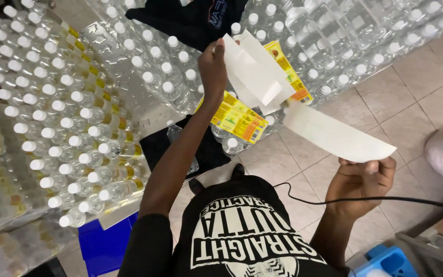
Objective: Manually applying adhesive labels to clear plastic water bottles at a production station.
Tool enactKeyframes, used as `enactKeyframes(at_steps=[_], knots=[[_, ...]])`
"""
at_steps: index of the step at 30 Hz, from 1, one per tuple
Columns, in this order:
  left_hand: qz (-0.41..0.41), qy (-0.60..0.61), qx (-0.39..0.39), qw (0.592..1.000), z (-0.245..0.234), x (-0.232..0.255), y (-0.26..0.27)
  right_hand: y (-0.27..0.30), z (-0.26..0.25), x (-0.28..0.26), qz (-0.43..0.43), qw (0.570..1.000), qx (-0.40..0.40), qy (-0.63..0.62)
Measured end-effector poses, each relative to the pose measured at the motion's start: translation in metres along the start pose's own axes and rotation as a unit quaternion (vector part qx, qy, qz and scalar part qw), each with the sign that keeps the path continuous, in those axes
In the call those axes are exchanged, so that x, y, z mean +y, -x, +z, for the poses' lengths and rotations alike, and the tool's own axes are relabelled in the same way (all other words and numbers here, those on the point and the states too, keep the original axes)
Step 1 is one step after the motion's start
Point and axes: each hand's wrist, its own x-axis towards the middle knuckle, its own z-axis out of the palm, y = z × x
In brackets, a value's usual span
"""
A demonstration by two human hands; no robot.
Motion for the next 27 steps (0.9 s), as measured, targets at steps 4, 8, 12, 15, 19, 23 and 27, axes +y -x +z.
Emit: enactKeyframes(at_steps=[4, 8, 12, 15, 19, 23, 27], knots=[[0.048, -0.108, -0.012, 0.993, 0.041, -0.066, -0.038, -0.013, -0.017, 0.003, 0.014, 1.000, -0.024, 0.000], [0.237, -0.201, 0.003, 0.951, 0.029, -0.052, -0.010, -0.024, 0.002, 0.016, 0.137, 0.981, -0.087, -0.106], [0.034, 0.024, -0.249, 0.968, -0.034, 0.078, 0.115, -0.024, 0.042, 0.031, 0.205, 0.966, -0.131, -0.085], [0.013, 0.105, -0.296, 0.949, -0.068, 0.099, 0.180, -0.010, 0.092, 0.033, 0.250, 0.946, -0.183, -0.102], [0.061, 0.117, -0.221, 0.966, -0.112, 0.089, 0.201, 0.020, 0.127, 0.065, 0.288, 0.917, -0.262, -0.085], [0.001, 0.202, -0.097, 0.974, -0.158, 0.051, 0.209, 0.063, 0.181, 0.074, 0.295, 0.862, -0.400, -0.099], [-0.059, 0.299, 0.053, 0.951, -0.195, 0.034, 0.220, 0.102, 0.186, 0.092, 0.311, 0.832, -0.457, -0.046]])
